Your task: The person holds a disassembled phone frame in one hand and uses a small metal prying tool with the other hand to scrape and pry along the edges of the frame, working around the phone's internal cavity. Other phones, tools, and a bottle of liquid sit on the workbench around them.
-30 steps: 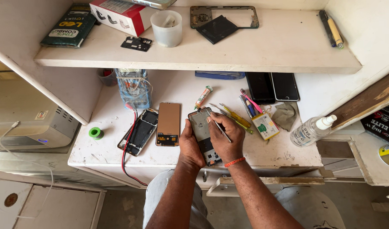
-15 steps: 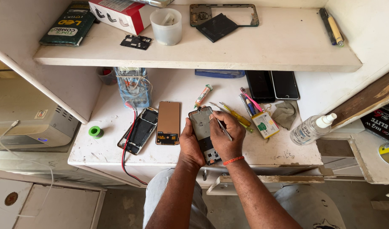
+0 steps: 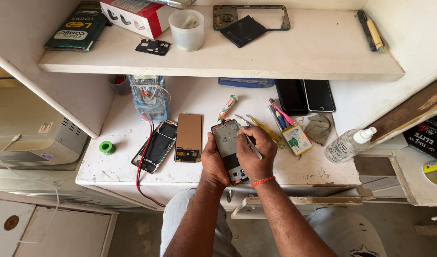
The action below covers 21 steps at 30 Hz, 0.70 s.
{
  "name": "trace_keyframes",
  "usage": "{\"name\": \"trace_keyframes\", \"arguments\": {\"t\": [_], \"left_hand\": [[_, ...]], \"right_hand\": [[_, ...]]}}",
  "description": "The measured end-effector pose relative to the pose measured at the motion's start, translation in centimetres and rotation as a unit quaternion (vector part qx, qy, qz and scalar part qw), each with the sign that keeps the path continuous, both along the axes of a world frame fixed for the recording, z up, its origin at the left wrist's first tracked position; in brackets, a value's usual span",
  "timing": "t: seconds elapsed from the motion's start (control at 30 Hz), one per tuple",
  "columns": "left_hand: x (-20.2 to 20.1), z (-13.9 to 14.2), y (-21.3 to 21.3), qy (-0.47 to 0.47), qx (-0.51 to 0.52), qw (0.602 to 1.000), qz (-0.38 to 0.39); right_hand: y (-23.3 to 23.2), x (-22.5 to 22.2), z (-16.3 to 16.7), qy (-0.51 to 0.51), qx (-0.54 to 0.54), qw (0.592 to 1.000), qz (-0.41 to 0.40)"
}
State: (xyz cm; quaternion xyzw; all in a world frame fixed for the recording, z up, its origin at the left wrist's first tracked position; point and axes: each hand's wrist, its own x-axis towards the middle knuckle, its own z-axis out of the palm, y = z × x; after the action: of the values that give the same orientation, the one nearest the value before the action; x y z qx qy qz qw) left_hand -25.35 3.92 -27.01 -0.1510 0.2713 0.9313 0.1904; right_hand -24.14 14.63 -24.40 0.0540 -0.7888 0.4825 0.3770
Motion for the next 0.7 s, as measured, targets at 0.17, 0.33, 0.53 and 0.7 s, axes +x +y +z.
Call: {"name": "trace_keyframes", "arguments": {"t": [0.17, 0.33, 0.53, 0.7], "left_hand": [[0.1, 0.1, 0.1, 0.008, 0.011, 1.0, 0.008], [0.3, 0.2, 0.2, 0.018, 0.019, 1.0, 0.007], [0.6, 0.3, 0.5, 0.026, 0.016, 1.0, -0.004], [0.9, 0.6, 0.7, 0.088, 0.103, 0.99, -0.026]], "right_hand": [[0.2, 0.9, 0.8, -0.026, -0.01, 1.0, 0.001], [0.8, 2.0, 1.5, -0.034, 0.002, 0.999, 0.017], [1.6, 3.8, 2.0, 0.029, 0.068, 0.997, 0.028], [2.4, 6.2, 2.0, 0.015, 0.116, 0.993, 0.005]]}}
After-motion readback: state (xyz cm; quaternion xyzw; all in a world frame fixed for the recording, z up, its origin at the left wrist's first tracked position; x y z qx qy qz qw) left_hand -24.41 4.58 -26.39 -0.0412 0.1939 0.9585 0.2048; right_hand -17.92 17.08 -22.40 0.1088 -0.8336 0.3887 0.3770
